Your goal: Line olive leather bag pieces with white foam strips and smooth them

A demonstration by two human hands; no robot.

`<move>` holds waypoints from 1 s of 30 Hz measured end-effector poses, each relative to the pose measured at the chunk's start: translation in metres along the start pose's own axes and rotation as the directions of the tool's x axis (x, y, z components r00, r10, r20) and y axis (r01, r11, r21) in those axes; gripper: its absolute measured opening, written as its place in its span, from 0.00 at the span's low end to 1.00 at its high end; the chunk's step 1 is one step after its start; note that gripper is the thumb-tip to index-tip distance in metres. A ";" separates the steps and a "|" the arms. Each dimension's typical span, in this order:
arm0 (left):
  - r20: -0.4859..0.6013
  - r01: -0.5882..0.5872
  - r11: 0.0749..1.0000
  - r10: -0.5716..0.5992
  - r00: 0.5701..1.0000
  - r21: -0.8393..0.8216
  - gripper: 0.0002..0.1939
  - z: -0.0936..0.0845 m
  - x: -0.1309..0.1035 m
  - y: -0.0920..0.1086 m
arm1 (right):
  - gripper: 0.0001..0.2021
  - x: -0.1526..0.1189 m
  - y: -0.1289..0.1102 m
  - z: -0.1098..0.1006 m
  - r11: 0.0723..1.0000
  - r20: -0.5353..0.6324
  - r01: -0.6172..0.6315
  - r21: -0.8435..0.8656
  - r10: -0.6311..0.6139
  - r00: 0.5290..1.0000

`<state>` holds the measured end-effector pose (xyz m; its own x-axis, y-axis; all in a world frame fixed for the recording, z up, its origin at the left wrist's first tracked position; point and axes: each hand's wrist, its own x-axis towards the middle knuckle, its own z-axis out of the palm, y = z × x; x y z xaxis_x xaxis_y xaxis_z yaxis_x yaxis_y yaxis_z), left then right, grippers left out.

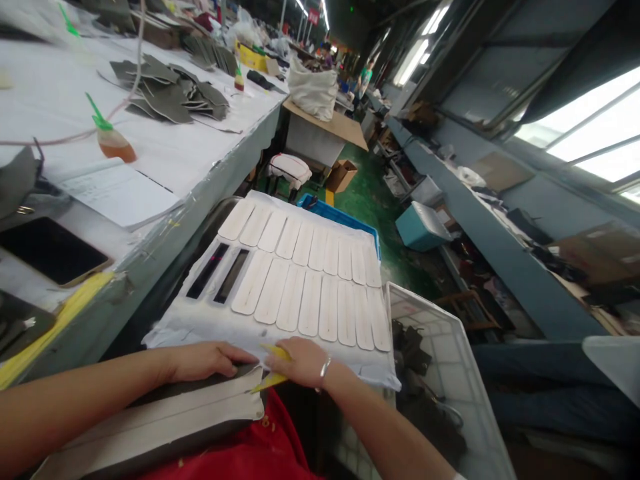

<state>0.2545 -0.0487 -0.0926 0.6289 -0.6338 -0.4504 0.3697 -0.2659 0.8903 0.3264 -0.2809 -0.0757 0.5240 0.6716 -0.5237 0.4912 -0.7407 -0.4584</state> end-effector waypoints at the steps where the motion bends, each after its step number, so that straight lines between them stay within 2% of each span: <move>1: -0.007 0.021 0.999 -0.021 1.000 -0.040 0.26 -0.001 0.002 0.000 | 0.31 -0.009 0.007 -0.007 0.992 0.056 0.040 0.118 -0.047 0.997; 3: -0.016 0.041 0.993 -0.043 0.999 -0.109 0.22 0.000 0.007 0.001 | 0.37 -0.031 0.018 -0.020 0.905 0.152 0.068 0.419 -0.143 0.978; 4: -0.009 0.042 0.990 -0.043 0.999 -0.135 0.21 0.001 0.009 0.002 | 0.39 -0.041 0.020 -0.027 0.843 0.154 0.053 0.535 -0.159 0.975; 7: 0.026 0.097 0.970 -0.094 0.995 -0.222 0.23 0.004 0.014 0.001 | 0.46 -0.066 0.014 -0.040 0.719 0.287 -0.108 0.687 -0.132 0.949; 9: 0.033 0.148 0.957 -0.145 0.989 -0.249 0.25 0.007 0.015 -0.001 | 0.40 -0.074 0.005 -0.041 0.661 0.353 -0.191 0.726 -0.121 0.928; 12: 0.025 0.169 0.937 -0.170 0.985 -0.305 0.29 0.011 0.018 -0.009 | 0.23 -0.069 -0.002 -0.033 0.587 0.334 -0.233 0.775 -0.068 0.940; 13: 0.031 0.172 0.921 -0.172 0.985 -0.350 0.30 0.013 0.018 -0.012 | 0.20 -0.064 -0.001 -0.029 0.573 0.361 -0.274 0.772 -0.041 0.932; 15: 0.051 0.187 0.876 -0.183 0.982 -0.444 0.35 0.016 0.020 -0.016 | 0.17 -0.049 0.005 -0.023 0.567 0.473 -0.386 0.727 -0.006 0.881; 17: 0.066 0.185 0.866 -0.175 0.982 -0.465 0.38 0.016 0.022 -0.019 | 0.17 -0.030 0.010 -0.019 0.607 0.572 -0.455 0.652 0.001 0.820; 18: 0.086 0.181 0.865 -0.159 0.984 -0.467 0.39 0.015 0.023 -0.019 | 0.17 -0.020 0.012 -0.018 0.645 0.599 -0.459 0.611 0.002 0.801; 20: 0.161 0.179 0.840 -0.111 0.981 -0.512 0.40 0.012 0.025 -0.020 | 0.17 -0.001 0.010 -0.017 0.749 0.611 -0.410 0.521 0.008 0.791; 21: 0.201 0.183 0.815 -0.084 0.976 -0.549 0.41 0.011 0.025 -0.020 | 0.18 0.008 0.007 -0.017 0.814 0.603 -0.353 0.460 0.005 0.798; 23: 0.260 0.202 0.763 -0.046 0.965 -0.614 0.43 0.008 0.026 -0.021 | 0.19 0.021 -0.001 -0.016 0.958 0.518 -0.144 0.248 -0.006 0.855; 25: 0.268 0.211 0.734 -0.041 0.963 -0.645 0.45 0.006 0.028 -0.023 | 0.21 0.029 -0.010 -0.012 0.999 0.357 0.036 -0.034 -0.022 0.934; 27: 0.258 0.213 0.721 -0.049 0.965 -0.659 0.46 0.007 0.029 -0.023 | 0.23 0.033 -0.016 -0.006 0.971 0.192 0.067 -0.230 -0.022 0.981; 30: 0.232 0.186 0.693 -0.029 0.972 -0.696 0.44 0.009 0.031 -0.024 | 0.26 0.036 -0.021 0.004 0.955 0.080 0.025 -0.294 -0.001 0.997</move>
<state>0.2591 -0.0686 -0.1271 0.4423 -0.7769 -0.4481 0.8498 0.2033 0.4864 0.3321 -0.2415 -0.0883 0.4660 0.6692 -0.5788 0.6871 -0.6859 -0.2398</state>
